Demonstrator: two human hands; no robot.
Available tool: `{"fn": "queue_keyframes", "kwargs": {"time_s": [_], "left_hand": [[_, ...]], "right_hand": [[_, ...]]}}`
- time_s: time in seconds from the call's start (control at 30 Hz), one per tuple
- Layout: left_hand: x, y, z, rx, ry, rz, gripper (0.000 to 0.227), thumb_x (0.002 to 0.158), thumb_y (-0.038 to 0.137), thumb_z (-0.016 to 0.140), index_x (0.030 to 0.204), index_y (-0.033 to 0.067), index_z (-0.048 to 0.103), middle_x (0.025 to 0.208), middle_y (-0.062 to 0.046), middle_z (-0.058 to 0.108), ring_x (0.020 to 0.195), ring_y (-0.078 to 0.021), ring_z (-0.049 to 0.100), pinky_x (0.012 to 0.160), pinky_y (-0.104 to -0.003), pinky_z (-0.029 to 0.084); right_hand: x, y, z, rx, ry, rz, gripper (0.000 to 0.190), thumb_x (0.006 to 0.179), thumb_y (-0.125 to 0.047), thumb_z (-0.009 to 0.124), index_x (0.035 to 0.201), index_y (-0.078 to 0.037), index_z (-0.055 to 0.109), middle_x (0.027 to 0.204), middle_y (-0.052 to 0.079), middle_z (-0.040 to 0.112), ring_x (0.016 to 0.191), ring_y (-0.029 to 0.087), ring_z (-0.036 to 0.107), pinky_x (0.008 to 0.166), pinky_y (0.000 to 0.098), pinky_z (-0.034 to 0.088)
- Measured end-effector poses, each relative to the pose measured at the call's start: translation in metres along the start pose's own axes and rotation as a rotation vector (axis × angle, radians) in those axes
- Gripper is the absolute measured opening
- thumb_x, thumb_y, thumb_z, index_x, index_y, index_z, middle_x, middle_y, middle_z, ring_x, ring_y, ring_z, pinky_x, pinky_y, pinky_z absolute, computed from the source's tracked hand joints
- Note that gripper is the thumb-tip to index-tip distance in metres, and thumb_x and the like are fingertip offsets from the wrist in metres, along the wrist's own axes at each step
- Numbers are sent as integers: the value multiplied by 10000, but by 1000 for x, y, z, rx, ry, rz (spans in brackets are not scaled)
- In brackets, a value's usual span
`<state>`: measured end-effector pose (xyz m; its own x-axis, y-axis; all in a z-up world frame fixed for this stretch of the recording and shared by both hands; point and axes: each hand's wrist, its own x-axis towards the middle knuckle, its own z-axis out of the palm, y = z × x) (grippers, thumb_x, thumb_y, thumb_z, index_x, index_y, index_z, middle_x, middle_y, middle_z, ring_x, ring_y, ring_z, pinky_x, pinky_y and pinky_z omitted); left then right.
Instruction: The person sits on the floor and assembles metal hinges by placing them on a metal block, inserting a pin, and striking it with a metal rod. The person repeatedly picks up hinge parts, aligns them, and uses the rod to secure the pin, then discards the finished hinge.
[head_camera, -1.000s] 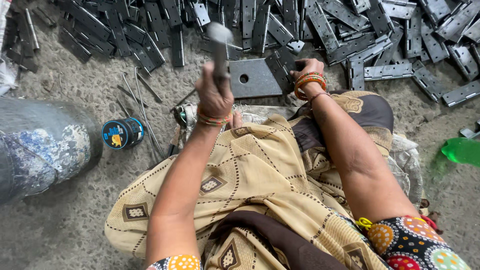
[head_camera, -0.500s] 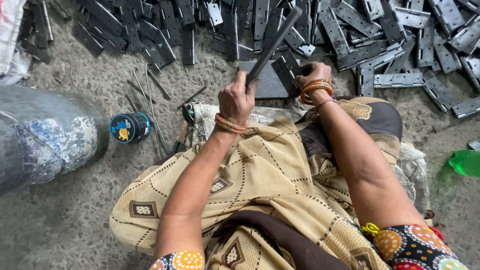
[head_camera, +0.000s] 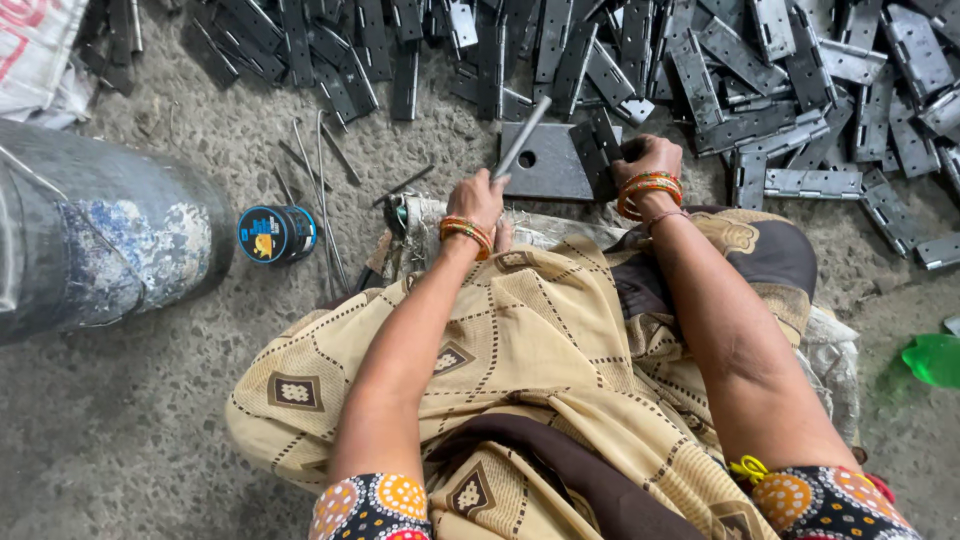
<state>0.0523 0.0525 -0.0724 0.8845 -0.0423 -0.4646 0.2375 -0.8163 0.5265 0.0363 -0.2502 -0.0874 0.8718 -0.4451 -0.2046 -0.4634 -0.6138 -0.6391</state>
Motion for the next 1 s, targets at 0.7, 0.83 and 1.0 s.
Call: {"fn": "queue_keyframes", "kwargs": {"time_s": [0.7, 0.83, 1.0], "left_hand": [[19, 26, 60, -790, -19, 233, 530, 824, 382, 815, 1148, -26, 719, 1024, -149, 767, 871, -201, 721, 788, -372, 574], [0, 27, 27, -739, 165, 242, 357, 751, 178, 852, 1030, -18, 745, 961, -147, 784, 857, -208, 739, 766, -343, 588], [-28, 20, -106, -1184, 171, 106, 253, 789, 46, 732, 1034, -14, 722, 927, -132, 769, 796, -221, 750, 723, -350, 617]], "right_hand": [[-37, -44, -12, 781, -507, 94, 302, 854, -139, 836, 1120, -51, 722, 975, -13, 728, 827, 91, 662, 704, 247, 534], [-47, -62, -21, 833, -613, 72, 304, 941, -174, 778, 1191, -15, 712, 1040, 40, 717, 886, 142, 678, 767, 295, 562], [-41, -59, -21, 1034, -580, 36, 305, 1011, -171, 717, 1261, 1, 688, 1139, 108, 735, 979, 214, 715, 835, 369, 608]]}}
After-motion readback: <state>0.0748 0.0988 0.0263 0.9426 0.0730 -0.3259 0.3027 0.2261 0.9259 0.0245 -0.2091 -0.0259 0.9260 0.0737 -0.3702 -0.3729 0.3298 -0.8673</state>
